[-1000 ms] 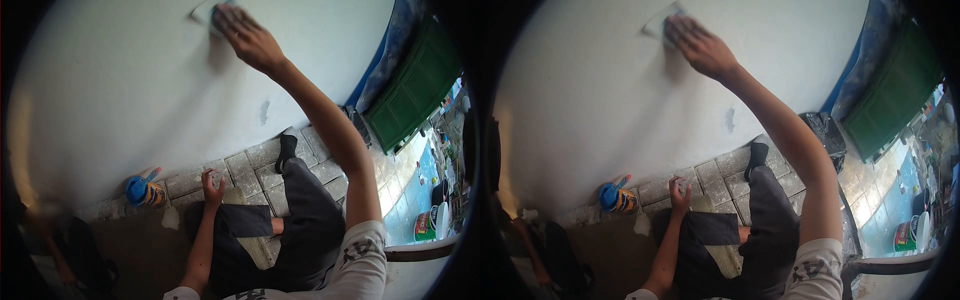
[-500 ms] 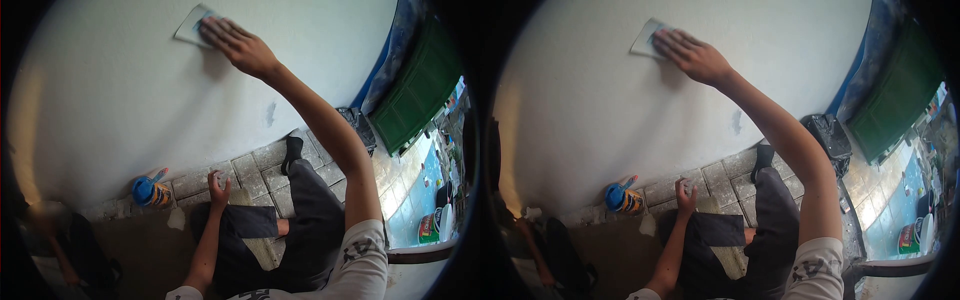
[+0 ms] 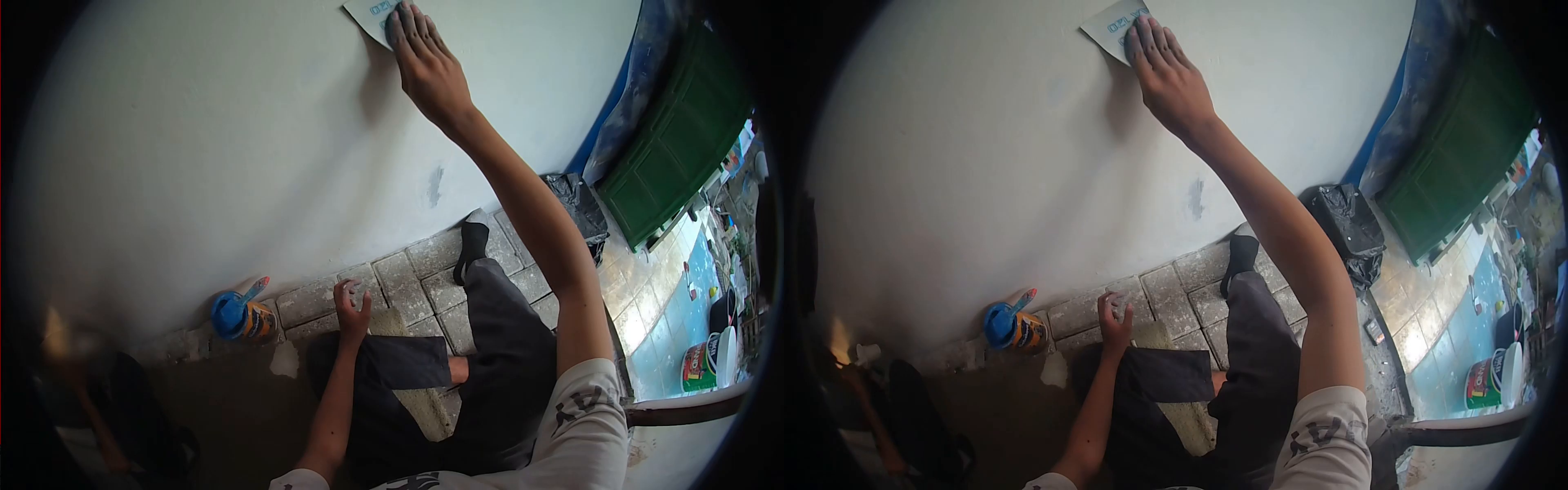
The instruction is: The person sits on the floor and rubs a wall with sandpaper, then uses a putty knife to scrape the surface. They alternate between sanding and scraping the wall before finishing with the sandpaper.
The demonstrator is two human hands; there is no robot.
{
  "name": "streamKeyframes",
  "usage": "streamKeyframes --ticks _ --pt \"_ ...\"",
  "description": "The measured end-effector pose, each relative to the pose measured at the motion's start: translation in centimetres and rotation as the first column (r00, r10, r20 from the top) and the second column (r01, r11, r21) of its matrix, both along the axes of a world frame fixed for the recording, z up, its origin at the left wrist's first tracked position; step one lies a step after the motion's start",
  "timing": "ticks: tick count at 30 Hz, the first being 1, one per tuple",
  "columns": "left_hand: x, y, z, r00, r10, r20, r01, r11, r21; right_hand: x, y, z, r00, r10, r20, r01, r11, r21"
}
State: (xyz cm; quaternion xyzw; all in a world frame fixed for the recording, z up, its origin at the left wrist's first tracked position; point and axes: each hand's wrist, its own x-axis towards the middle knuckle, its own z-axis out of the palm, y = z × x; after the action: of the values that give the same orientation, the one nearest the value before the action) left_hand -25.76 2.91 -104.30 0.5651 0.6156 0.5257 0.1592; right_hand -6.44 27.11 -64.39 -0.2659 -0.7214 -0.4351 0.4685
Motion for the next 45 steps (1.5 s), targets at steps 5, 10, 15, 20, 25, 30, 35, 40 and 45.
streamKeyframes --ticks 5,10,15,20,25,30,35,40,45 --pt "0.2 0.3 -0.1 0.999 0.003 0.041 -0.002 1.000 -0.023 0.1 -1.9 0.9 0.990 0.094 0.102 -0.093 0.996 -0.007" --pt "-0.2 0.3 -0.6 1.000 -0.003 -0.008 0.003 1.000 0.009 -1.8 -1.3 1.8 0.990 0.139 0.035 -0.140 0.989 0.042" --pt "-0.2 0.5 -0.6 1.000 0.021 0.003 -0.021 1.000 -0.015 -2.1 -0.4 1.4 0.965 0.263 -0.015 -0.263 0.965 -0.001" --pt "-0.2 0.6 -0.9 1.000 0.009 0.000 -0.009 1.000 0.004 -2.6 0.9 3.4 0.969 0.246 0.022 -0.241 0.961 -0.136" --pt "-0.2 0.4 -0.7 1.000 0.003 -0.024 -0.003 1.000 0.004 -3.4 1.1 3.4 0.959 0.282 0.003 -0.280 0.952 -0.125" --pt "0.1 0.1 -0.1 1.000 0.013 0.022 -0.012 1.000 -0.022 -3.8 -0.4 2.4 0.967 0.239 0.083 -0.238 0.971 -0.022" --pt "-0.5 0.6 -1.1 0.997 0.042 -0.068 -0.035 0.995 0.096 -2.8 -0.4 1.4 0.965 0.172 0.199 -0.180 0.983 0.021" --pt "-0.4 0.3 -0.6 1.000 0.006 0.000 -0.006 1.000 -0.016 -2.3 -1.4 -1.1 0.926 0.156 0.343 -0.175 0.984 0.025" --pt "0.0 0.2 -0.8 0.999 0.024 0.030 -0.023 1.000 -0.016 -0.6 -0.7 -1.9 0.955 0.146 0.257 -0.131 0.988 -0.077"
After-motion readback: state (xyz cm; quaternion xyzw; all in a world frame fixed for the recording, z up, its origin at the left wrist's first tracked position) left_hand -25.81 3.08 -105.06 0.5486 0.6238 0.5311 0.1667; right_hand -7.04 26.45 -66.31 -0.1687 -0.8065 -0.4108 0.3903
